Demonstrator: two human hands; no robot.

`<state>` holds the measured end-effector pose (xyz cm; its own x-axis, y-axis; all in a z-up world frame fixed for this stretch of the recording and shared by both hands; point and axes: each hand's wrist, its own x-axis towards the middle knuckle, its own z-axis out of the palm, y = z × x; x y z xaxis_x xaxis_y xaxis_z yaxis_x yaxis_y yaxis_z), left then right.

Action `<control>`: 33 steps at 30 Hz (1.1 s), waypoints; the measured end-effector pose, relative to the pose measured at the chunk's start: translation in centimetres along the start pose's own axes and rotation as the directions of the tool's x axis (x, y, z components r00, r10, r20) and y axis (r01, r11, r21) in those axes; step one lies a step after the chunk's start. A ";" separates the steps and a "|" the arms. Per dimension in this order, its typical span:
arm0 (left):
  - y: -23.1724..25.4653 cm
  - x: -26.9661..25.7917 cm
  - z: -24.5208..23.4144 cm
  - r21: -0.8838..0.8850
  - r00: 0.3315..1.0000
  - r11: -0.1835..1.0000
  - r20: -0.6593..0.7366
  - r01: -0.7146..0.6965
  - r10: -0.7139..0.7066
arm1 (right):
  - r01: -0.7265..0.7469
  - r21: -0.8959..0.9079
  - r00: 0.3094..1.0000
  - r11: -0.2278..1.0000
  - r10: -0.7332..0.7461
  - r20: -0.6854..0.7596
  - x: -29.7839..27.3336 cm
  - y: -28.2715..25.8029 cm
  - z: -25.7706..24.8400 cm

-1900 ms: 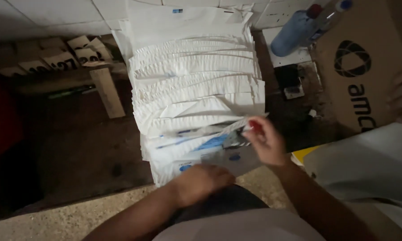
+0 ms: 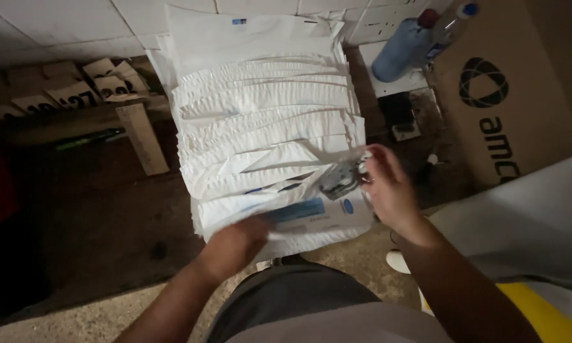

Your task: Stamping a stack of white padded mailers one by one with a handheld stamp

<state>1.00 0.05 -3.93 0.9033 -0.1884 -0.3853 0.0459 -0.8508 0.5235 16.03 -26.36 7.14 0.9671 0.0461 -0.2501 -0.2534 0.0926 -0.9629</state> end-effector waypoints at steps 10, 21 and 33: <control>1.8 4.3 -12.0 -0.263 0.899 0.964 -0.411 0.044 -0.153 | 0.311 -0.232 0.944 0.922 -0.327 -0.034 -2.2 -1.5 -5.1; 1.6 8.9 -17.6 -0.125 0.851 0.985 -0.499 0.116 -0.163 | 0.783 -0.502 0.616 0.367 -0.573 0.541 2.7 9.3 0.8; 6.8 4.1 -1.8 0.353 0.614 0.820 -0.544 -0.452 0.572 | 0.707 -0.502 0.703 0.498 -0.423 0.572 5.0 6.7 3.4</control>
<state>5.79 -5.67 -0.62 0.8128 -0.3359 0.4760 -0.5207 -0.7852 0.3352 19.07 -22.12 -0.25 0.7751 0.5620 0.2889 0.5686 -0.4207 -0.7069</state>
